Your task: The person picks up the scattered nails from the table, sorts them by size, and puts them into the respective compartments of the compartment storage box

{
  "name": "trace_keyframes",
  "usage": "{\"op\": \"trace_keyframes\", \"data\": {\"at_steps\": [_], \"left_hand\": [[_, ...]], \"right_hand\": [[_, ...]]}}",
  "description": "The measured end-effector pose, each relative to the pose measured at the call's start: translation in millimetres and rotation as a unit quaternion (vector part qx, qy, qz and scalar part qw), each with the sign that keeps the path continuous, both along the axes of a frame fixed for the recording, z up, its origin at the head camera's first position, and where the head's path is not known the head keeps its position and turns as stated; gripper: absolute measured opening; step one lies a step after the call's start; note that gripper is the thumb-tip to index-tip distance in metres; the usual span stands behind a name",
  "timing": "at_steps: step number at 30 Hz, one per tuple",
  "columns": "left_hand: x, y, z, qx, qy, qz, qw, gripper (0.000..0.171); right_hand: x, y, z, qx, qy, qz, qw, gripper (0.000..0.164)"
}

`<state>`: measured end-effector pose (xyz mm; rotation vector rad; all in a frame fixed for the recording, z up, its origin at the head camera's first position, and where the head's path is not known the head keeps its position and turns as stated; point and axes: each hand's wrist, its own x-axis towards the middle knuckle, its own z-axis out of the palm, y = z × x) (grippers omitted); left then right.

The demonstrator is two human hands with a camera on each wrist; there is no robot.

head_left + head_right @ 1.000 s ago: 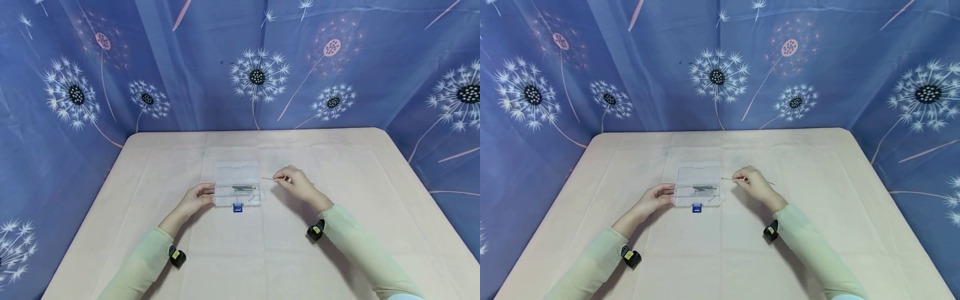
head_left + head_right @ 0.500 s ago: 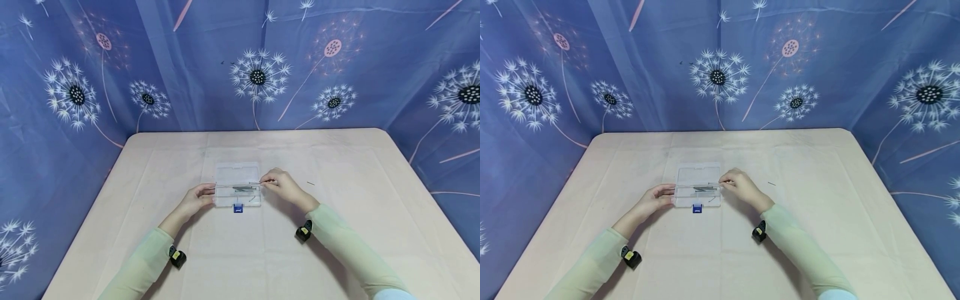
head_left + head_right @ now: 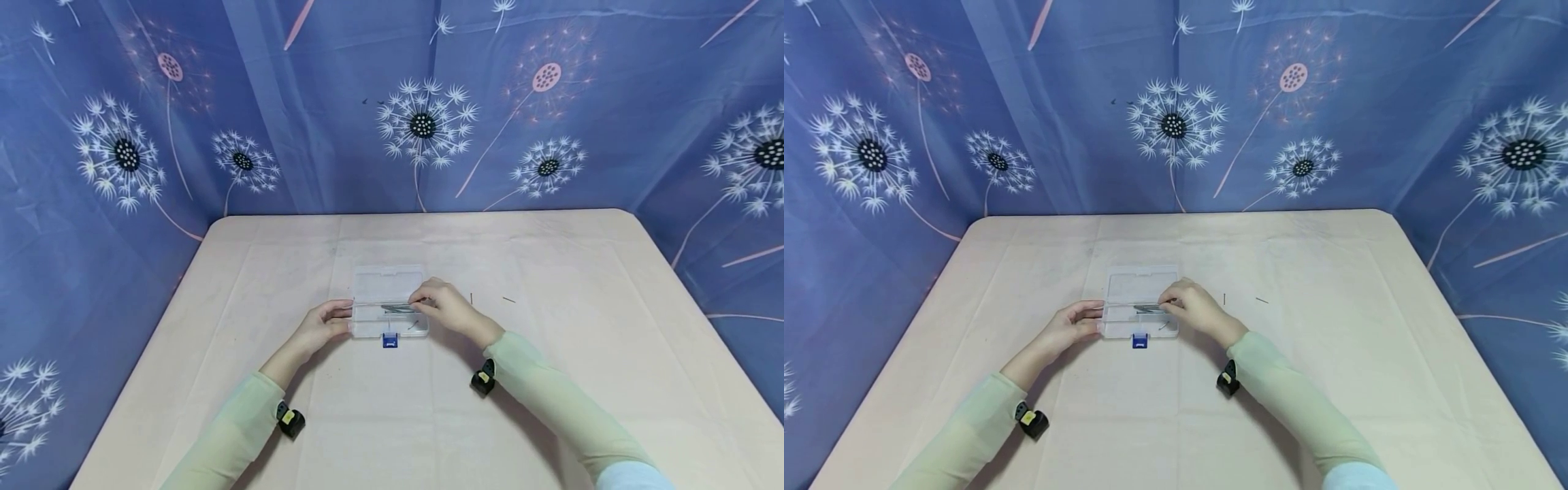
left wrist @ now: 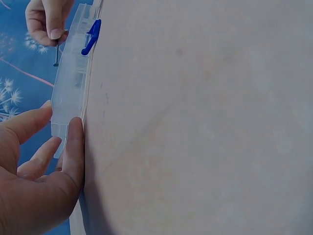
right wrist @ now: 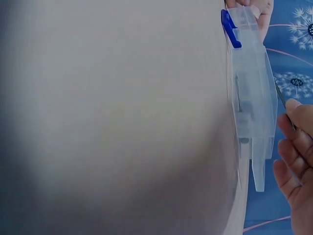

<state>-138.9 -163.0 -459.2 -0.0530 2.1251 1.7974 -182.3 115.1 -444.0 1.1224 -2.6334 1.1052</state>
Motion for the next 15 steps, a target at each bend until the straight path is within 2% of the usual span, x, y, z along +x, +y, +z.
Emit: {"op": "trace_keyframes", "data": {"at_steps": [15], "left_hand": [[-0.7,-0.5,-1.3,0.003,0.001,-0.002,1.0000,0.055]], "right_hand": [[-0.9,-1.9,1.9,0.028,0.017,0.000,0.999,0.012]]}}
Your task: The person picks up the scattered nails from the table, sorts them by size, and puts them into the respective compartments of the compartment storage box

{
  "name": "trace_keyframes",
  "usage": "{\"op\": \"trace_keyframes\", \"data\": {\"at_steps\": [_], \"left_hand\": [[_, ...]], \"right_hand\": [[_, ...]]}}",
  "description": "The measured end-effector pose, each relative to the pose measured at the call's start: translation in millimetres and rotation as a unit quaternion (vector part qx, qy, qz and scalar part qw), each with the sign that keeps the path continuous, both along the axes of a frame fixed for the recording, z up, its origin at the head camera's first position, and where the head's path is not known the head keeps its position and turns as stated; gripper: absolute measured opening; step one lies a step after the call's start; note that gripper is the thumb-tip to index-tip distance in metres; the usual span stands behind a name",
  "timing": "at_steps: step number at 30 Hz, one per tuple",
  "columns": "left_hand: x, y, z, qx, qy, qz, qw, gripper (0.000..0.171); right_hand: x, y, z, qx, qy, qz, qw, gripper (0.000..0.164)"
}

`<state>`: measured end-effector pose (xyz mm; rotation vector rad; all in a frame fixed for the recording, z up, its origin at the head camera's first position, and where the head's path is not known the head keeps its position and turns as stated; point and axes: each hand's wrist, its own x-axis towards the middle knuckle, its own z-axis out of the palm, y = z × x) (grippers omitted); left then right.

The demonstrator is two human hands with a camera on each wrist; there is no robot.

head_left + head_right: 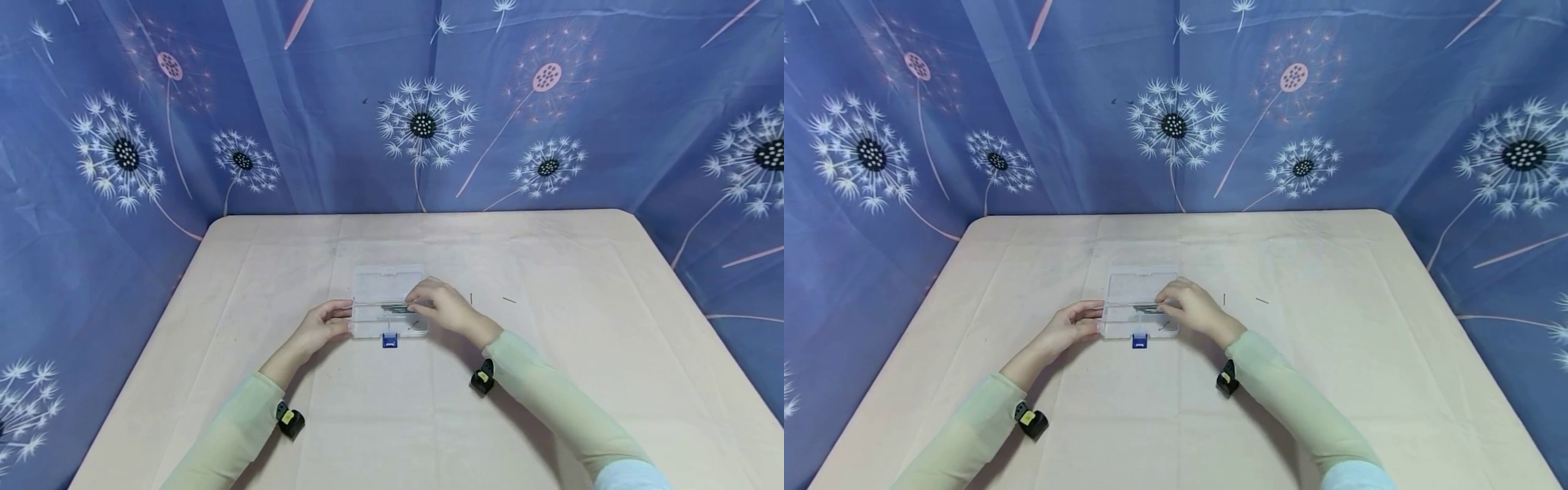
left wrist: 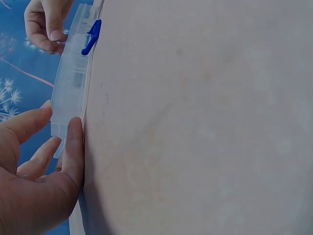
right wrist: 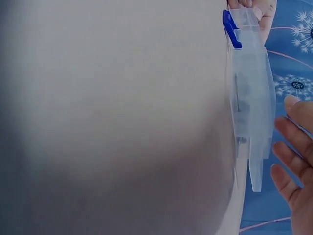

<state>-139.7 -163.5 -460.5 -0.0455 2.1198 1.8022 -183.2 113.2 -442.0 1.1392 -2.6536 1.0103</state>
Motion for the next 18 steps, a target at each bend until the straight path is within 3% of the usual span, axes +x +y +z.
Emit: {"op": "trace_keyframes", "data": {"at_steps": [18], "left_hand": [[0.3,-1.1,-0.6,-0.001,0.012,-0.011,0.9999,0.056]], "right_hand": [[-7.4,51.1,7.1,0.026,0.035,-0.012,0.999,0.025]]}}
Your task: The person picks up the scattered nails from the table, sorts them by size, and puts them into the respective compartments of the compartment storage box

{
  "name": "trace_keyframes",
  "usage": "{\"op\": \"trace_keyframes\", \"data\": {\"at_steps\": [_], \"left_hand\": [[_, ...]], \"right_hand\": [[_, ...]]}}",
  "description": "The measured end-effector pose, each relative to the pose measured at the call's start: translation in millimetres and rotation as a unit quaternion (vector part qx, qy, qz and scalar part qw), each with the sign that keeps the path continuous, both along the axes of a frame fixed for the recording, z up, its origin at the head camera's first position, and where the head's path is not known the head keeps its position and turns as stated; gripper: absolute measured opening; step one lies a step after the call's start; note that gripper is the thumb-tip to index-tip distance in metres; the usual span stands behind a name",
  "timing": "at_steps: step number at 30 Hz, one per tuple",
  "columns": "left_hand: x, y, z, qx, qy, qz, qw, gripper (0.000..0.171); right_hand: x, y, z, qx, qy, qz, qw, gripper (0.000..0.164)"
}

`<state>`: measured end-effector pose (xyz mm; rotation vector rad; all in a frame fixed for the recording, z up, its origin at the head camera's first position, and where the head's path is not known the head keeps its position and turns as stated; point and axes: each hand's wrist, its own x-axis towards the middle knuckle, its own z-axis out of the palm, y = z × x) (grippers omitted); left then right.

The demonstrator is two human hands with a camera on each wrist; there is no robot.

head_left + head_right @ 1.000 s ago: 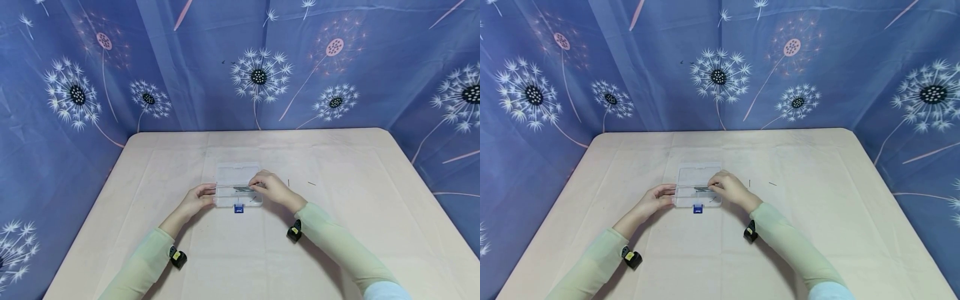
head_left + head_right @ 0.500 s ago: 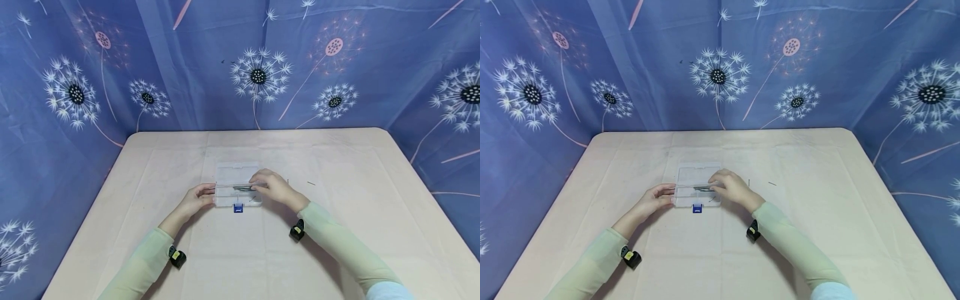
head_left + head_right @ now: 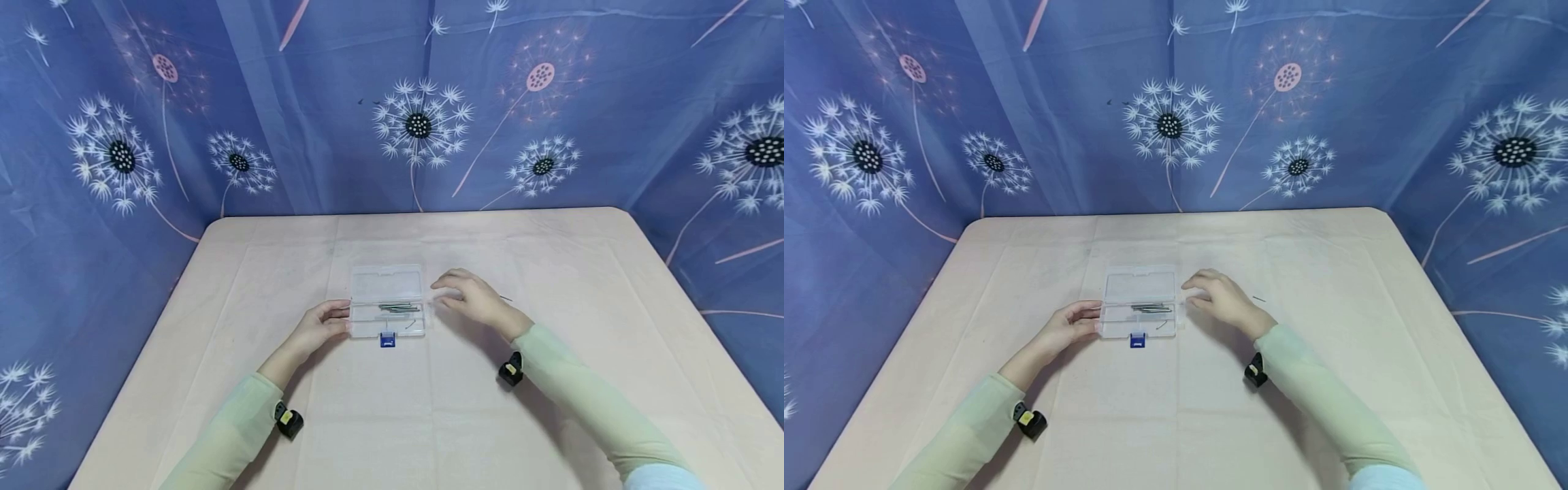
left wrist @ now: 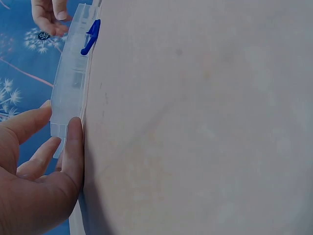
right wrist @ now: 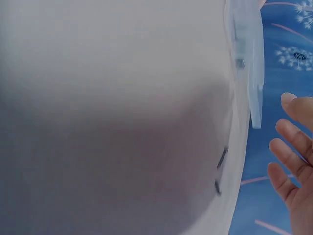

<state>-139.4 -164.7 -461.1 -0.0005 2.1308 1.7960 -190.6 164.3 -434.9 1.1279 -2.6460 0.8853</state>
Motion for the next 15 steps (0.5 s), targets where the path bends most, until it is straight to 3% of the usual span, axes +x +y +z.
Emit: {"op": "trace_keyframes", "data": {"at_steps": [10,15], "left_hand": [[-0.7,0.0,0.2,0.007,-0.003,0.002,1.0000,0.055],[-0.5,0.8,0.3,0.001,-0.006,0.007,1.0000,0.055]], "right_hand": [[-12.6,24.5,-3.6,0.031,0.007,0.011,0.999,0.020],[-16.1,34.6,-7.8,0.051,-0.028,-0.009,0.998,0.016]]}}
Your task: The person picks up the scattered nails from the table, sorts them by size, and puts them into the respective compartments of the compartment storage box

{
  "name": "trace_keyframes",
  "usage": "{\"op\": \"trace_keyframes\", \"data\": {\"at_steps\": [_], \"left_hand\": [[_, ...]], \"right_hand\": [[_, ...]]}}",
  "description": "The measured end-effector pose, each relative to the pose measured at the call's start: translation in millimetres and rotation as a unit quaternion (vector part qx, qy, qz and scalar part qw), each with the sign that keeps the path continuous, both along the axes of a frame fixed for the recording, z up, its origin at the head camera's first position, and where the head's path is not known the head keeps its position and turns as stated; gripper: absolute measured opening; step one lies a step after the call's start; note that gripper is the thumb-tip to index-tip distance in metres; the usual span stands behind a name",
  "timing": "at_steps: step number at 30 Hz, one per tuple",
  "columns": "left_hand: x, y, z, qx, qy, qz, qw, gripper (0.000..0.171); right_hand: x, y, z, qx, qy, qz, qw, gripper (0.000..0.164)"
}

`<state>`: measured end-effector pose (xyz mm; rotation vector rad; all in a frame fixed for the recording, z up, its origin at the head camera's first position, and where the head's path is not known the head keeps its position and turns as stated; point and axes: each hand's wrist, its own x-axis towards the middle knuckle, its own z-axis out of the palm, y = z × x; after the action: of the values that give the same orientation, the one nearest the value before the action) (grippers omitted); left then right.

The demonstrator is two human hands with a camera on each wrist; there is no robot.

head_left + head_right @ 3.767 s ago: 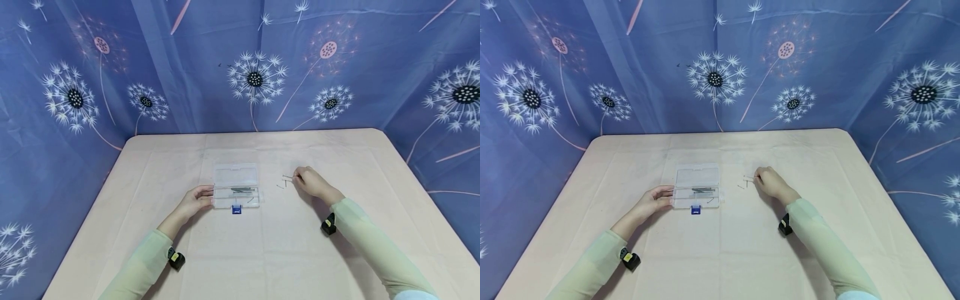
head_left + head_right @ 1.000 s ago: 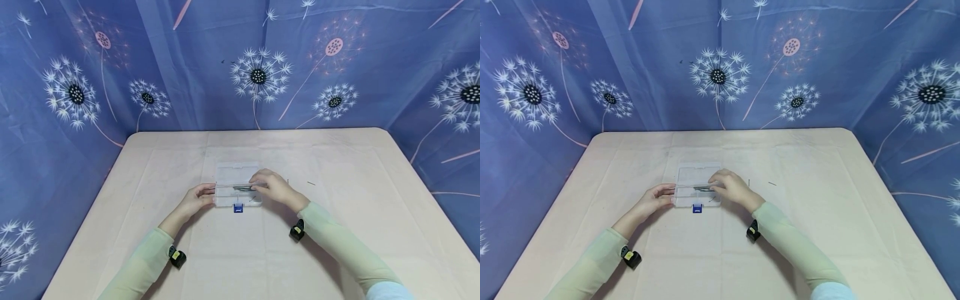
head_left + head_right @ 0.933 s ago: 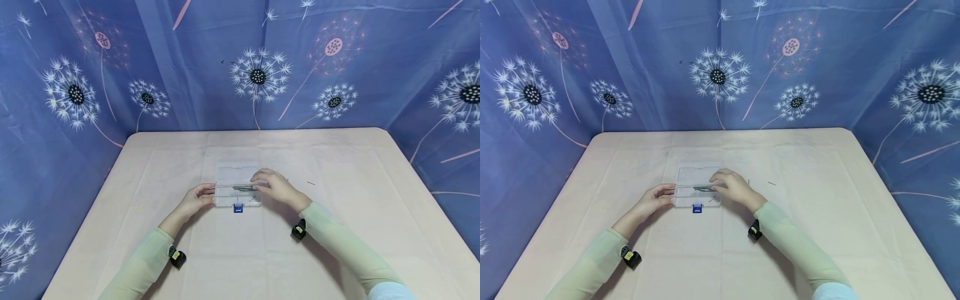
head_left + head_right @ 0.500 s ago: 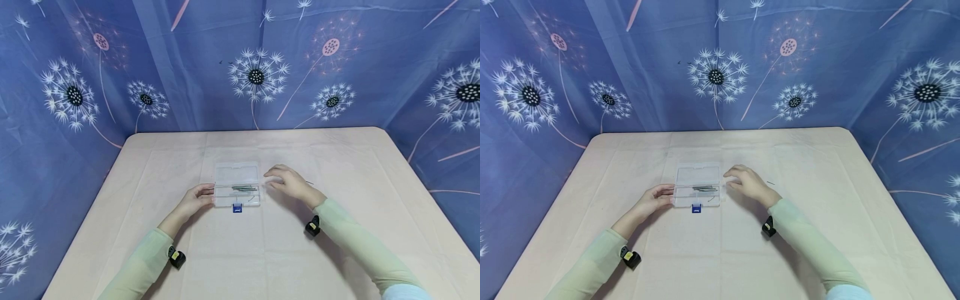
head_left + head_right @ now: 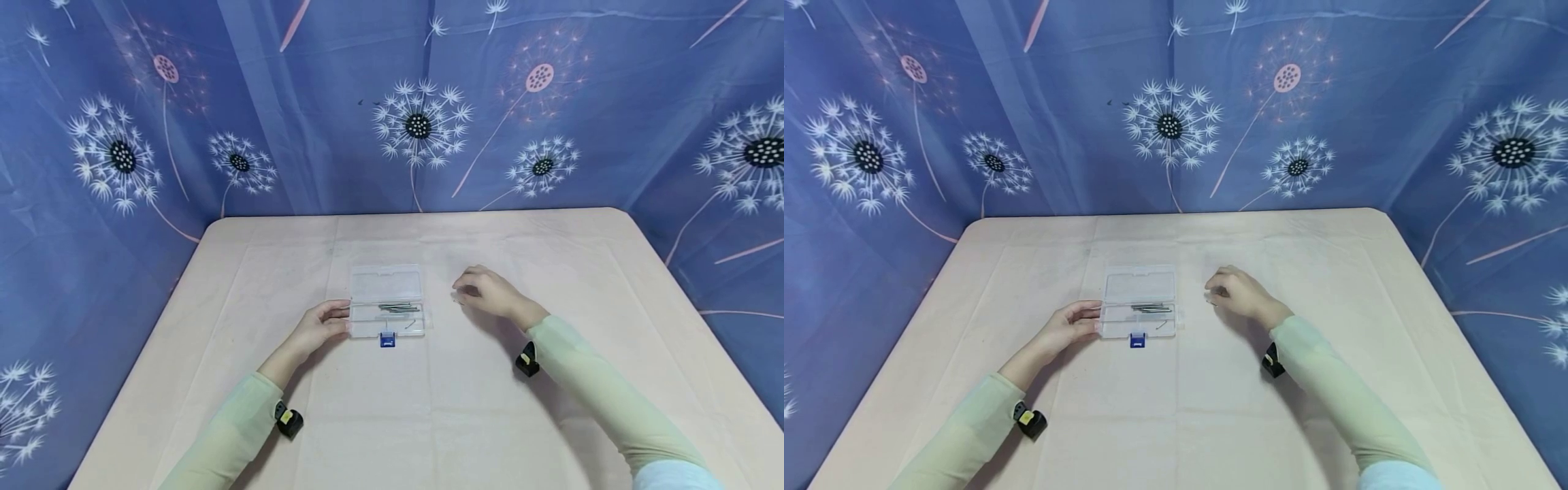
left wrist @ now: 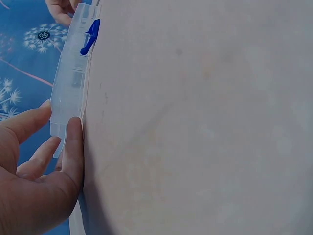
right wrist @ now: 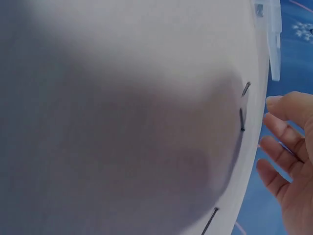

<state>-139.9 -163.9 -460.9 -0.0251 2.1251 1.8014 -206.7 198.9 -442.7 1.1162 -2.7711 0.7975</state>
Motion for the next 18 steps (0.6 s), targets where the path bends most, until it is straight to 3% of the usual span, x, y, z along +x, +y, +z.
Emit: {"op": "trace_keyframes", "data": {"at_steps": [4,11,18], "left_hand": [[-0.6,-0.1,-0.2,-0.002,0.001,0.000,1.0000,0.055],[-0.1,-0.6,0.5,-0.007,-0.002,0.001,1.0000,0.055],[1.6,0.3,1.7,-0.006,-0.002,0.002,1.0000,0.055]], "right_hand": [[-1.8,7.9,-2.1,0.023,-0.028,-0.019,0.999,0.016],[-2.5,17.9,-4.4,0.038,-0.036,-0.018,0.998,0.021],[-3.2,22.6,-7.0,0.038,-0.042,-0.039,0.998,0.014]]}}
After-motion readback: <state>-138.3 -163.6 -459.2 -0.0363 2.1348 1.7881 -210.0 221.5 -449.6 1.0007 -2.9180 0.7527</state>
